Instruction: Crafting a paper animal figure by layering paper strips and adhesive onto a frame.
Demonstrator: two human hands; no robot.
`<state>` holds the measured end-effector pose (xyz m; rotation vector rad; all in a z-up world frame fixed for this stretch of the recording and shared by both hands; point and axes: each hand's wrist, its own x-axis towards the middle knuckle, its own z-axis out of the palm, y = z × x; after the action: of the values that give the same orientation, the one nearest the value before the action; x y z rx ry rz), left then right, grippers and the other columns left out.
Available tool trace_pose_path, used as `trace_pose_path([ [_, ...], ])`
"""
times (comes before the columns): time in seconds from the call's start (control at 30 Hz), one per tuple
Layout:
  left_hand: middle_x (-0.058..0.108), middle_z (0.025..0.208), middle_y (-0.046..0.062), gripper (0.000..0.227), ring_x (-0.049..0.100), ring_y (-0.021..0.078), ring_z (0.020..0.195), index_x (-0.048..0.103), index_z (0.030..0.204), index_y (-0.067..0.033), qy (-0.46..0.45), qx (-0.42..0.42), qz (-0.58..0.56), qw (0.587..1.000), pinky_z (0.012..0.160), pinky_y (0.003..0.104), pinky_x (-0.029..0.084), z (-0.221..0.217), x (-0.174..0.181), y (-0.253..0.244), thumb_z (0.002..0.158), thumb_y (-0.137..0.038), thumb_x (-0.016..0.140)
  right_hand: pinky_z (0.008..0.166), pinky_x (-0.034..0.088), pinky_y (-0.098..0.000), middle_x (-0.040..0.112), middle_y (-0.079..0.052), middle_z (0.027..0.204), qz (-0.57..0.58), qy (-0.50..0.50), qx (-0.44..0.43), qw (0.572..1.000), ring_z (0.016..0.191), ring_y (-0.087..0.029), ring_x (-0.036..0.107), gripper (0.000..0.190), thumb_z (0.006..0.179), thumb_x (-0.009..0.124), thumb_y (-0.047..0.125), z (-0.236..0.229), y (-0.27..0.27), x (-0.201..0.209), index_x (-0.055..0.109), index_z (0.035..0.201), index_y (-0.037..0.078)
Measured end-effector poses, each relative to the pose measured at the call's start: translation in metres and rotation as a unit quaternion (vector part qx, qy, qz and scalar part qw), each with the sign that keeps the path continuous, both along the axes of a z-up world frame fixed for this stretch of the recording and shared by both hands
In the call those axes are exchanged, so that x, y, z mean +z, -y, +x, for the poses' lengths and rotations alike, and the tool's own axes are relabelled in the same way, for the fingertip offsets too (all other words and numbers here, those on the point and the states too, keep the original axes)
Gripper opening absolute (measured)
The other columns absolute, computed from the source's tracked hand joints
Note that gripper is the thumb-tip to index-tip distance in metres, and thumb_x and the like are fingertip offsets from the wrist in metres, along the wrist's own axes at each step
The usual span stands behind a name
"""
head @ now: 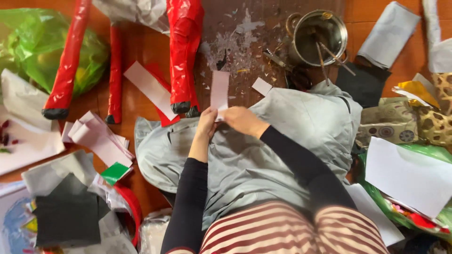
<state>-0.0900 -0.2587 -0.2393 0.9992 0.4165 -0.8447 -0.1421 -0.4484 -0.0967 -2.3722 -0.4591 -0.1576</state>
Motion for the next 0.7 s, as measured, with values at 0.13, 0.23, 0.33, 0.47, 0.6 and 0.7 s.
trace_pose_path([
  [0.13, 0.072, 0.102, 0.007, 0.021, 0.071, 0.0197, 0.086, 0.063, 0.118, -0.0011, 0.03, 0.035, 0.009, 0.999, 0.072, 0.037, 0.06, 0.001, -0.025, 0.0, 0.104, -0.012, 0.053, 0.075, 0.051, -0.0461, 0.07, -0.012, 0.094, -0.157, 0.11, -0.206, 0.96, 0.089, -0.035, 0.065, 0.02, 0.082, 0.066, 0.006, 0.019, 0.103, 0.016, 0.072, 0.102, 0.007],
  [0.23, 0.072, 0.103, 0.008, 0.022, 0.072, 0.0202, 0.089, 0.063, 0.12, -0.0004, 0.038, 0.032, 0.0, 0.999, 0.076, 0.038, 0.062, 0.003, -0.027, 0.003, 0.104, -0.012, 0.053, 0.068, 0.05, -0.0514, 0.066, -0.014, 0.097, -0.363, 0.067, -0.394, 0.842, 0.091, -0.038, 0.065, 0.015, 0.079, 0.072, 0.017, 0.018, 0.199, 0.007, 0.069, 0.092, 0.011],
  [0.33, 0.072, 0.103, 0.009, 0.024, 0.072, 0.0212, 0.089, 0.063, 0.121, -0.0009, 0.023, 0.038, -0.001, 0.999, 0.077, 0.041, 0.063, 0.006, -0.02, 0.003, 0.101, -0.01, 0.052, 0.065, 0.052, -0.0533, 0.062, -0.023, 0.105, -0.344, -0.029, -0.425, 0.837, 0.086, -0.044, 0.067, 0.04, 0.077, 0.069, 0.012, 0.002, 0.241, 0.003, 0.069, 0.117, 0.01],
  [0.47, 0.072, 0.104, 0.008, 0.027, 0.072, 0.021, 0.09, 0.063, 0.123, -0.0009, 0.005, 0.041, 0.032, 0.999, 0.077, 0.04, 0.063, 0.007, 0.006, 0.004, 0.099, -0.008, 0.052, 0.069, 0.054, -0.0543, 0.06, -0.029, 0.108, -0.274, -0.12, -0.433, 0.85, 0.083, -0.048, 0.067, 0.052, 0.088, 0.065, 0.005, -0.013, 0.208, 0.017, 0.064, 0.139, 0.01],
  [0.6, 0.072, 0.106, 0.009, 0.031, 0.072, 0.0218, 0.092, 0.061, 0.126, -0.0028, -0.005, 0.028, 0.062, 0.998, 0.078, 0.041, 0.063, 0.005, 0.006, 0.003, 0.096, -0.005, 0.051, 0.068, 0.052, -0.0431, 0.067, -0.021, 0.101, 0.007, -0.094, -0.441, 0.892, 0.08, -0.034, 0.066, 0.046, 0.101, 0.066, 0.014, -0.026, 0.168, -0.017, 0.058, 0.145, 0.008],
  [0.7, 0.071, 0.108, 0.01, 0.032, 0.072, 0.0229, 0.093, 0.061, 0.126, -0.0022, 0.004, 0.026, 0.057, 0.998, 0.079, 0.042, 0.063, 0.005, 0.003, 0.002, 0.096, -0.003, 0.051, 0.053, 0.041, -0.035, 0.066, -0.014, 0.087, 0.319, -0.171, -0.457, 0.813, 0.065, -0.023, 0.056, 0.044, 0.101, 0.061, 0.017, -0.016, 0.151, -0.002, 0.058, 0.145, 0.011],
])
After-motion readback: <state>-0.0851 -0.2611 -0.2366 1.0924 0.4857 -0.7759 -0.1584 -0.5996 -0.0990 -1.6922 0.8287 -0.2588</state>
